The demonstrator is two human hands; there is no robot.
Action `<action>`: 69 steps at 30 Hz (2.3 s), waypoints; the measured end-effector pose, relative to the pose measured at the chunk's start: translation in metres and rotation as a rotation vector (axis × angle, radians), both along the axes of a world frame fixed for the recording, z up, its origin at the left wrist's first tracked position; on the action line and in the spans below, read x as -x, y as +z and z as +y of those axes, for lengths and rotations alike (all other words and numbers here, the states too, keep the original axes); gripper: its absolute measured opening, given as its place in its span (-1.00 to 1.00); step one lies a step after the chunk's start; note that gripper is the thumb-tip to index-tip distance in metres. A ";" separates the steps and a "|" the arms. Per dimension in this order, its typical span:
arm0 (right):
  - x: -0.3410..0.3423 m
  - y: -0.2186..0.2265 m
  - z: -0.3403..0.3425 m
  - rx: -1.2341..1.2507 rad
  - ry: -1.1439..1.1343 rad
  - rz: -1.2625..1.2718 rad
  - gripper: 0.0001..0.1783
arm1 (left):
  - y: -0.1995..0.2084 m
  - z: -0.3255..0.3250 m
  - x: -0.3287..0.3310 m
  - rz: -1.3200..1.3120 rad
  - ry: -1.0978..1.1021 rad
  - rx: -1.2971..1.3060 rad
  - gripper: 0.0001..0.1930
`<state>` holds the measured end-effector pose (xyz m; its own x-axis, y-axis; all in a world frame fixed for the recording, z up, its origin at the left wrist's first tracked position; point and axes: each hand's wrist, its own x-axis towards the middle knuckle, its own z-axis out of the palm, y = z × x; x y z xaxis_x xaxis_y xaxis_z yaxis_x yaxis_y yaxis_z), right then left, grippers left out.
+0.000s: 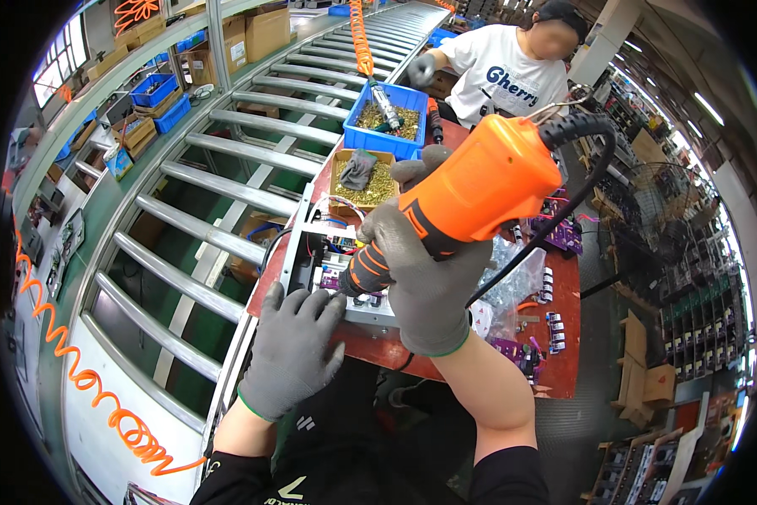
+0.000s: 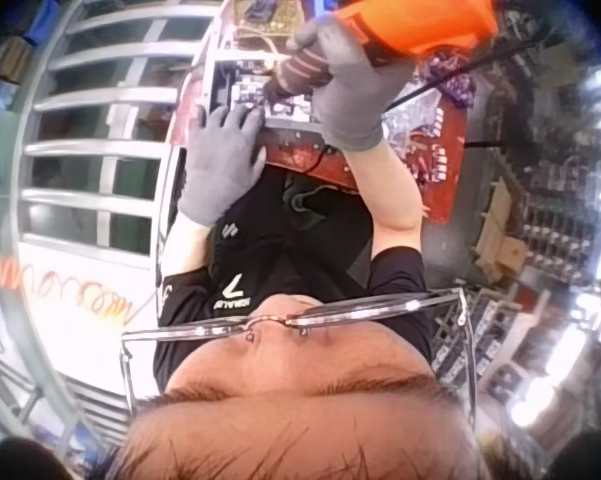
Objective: The person assembles electronic components and circuit boards into a metal chassis using an electric screwdriver to secure them with screws.
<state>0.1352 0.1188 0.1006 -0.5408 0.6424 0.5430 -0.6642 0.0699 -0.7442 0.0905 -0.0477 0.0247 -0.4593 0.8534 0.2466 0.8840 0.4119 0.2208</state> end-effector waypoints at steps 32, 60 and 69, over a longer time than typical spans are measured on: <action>-0.001 0.004 -0.010 -0.250 0.126 -0.119 -0.31 | -0.015 0.009 0.001 -0.076 0.063 -0.020 -0.37; 0.014 0.017 -0.026 -0.286 -0.008 -0.200 -0.45 | 0.013 -0.015 0.001 -0.054 0.096 -0.374 -0.65; 0.025 0.012 -0.022 -0.300 -0.164 -0.167 -0.52 | 0.118 0.028 0.023 -0.546 -0.272 -1.055 -0.26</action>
